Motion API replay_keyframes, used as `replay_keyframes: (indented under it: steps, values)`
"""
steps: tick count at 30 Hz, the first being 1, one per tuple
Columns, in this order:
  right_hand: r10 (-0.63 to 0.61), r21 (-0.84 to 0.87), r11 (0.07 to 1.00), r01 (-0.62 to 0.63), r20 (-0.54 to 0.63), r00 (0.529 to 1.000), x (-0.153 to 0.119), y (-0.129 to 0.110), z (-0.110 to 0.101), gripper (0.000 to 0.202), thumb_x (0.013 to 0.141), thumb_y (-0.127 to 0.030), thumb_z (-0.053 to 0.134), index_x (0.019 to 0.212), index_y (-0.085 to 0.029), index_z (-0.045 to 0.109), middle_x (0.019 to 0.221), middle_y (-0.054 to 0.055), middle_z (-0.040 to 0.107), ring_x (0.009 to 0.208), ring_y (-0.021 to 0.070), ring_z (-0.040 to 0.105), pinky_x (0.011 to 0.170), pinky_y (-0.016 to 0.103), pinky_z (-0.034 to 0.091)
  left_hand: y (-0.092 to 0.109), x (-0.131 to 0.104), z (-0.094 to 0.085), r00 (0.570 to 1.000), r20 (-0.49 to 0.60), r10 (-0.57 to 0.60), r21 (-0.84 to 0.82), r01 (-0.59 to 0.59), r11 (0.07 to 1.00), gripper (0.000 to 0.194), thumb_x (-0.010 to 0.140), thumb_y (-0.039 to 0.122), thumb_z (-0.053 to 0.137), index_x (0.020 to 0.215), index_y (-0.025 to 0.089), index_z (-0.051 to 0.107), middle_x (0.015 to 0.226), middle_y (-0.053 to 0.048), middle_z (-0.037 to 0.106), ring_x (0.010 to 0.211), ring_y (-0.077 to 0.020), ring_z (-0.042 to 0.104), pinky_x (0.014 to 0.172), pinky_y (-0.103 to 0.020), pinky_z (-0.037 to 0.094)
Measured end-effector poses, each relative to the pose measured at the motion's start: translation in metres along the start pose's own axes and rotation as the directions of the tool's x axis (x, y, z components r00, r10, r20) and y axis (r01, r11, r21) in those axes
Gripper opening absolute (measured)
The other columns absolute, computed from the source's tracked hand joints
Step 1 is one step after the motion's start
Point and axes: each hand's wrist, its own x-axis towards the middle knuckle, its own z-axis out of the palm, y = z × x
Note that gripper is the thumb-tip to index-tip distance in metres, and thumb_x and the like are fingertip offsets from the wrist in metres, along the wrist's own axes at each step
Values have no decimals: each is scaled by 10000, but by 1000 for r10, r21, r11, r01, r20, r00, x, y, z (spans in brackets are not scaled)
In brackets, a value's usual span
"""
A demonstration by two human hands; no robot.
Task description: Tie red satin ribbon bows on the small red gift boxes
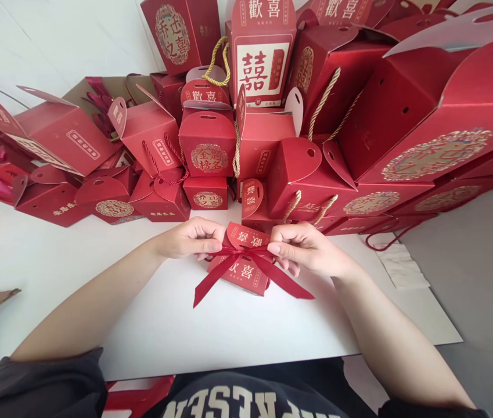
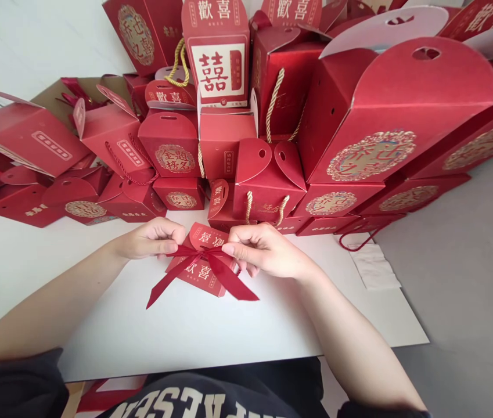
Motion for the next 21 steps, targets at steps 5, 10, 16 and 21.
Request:
replay_keyframes:
  steps: [5,10,16,21]
  values:
    - [25,-5,1000,-25,-18,1000,-4,-9,0,323,926,-465,610,794,-176,555,629,-34,600,510,74,586,484,177,490,8,-1,2,997,8,-71,61,70,996,403,896,450,611,639,153,519,527,32,473,439,-57,402,421,-183,318]
    - [167,-199,959,-202,-181,969,-19,-26,5,342,917,-540,584,928,-202,538,591,-52,602,455,99,599,448,193,456,27,-4,12,992,-43,-122,196,129,972,395,951,405,519,660,145,579,487,19,505,440,-72,440,437,-195,335]
    - [429,-261,885,-385,141,892,-17,-24,-3,518,910,-606,536,703,-144,642,614,34,685,520,132,662,516,217,502,39,-2,26,985,-133,-108,379,152,913,459,915,413,571,546,139,562,492,16,510,463,-67,412,467,-216,309]
    - [370,-63,927,-371,332,868,-10,-20,-4,393,840,-511,689,737,-132,670,617,14,671,496,103,635,500,194,479,35,1,35,940,-327,-103,462,254,850,547,910,472,551,535,161,301,525,58,251,492,-60,251,473,-238,201]
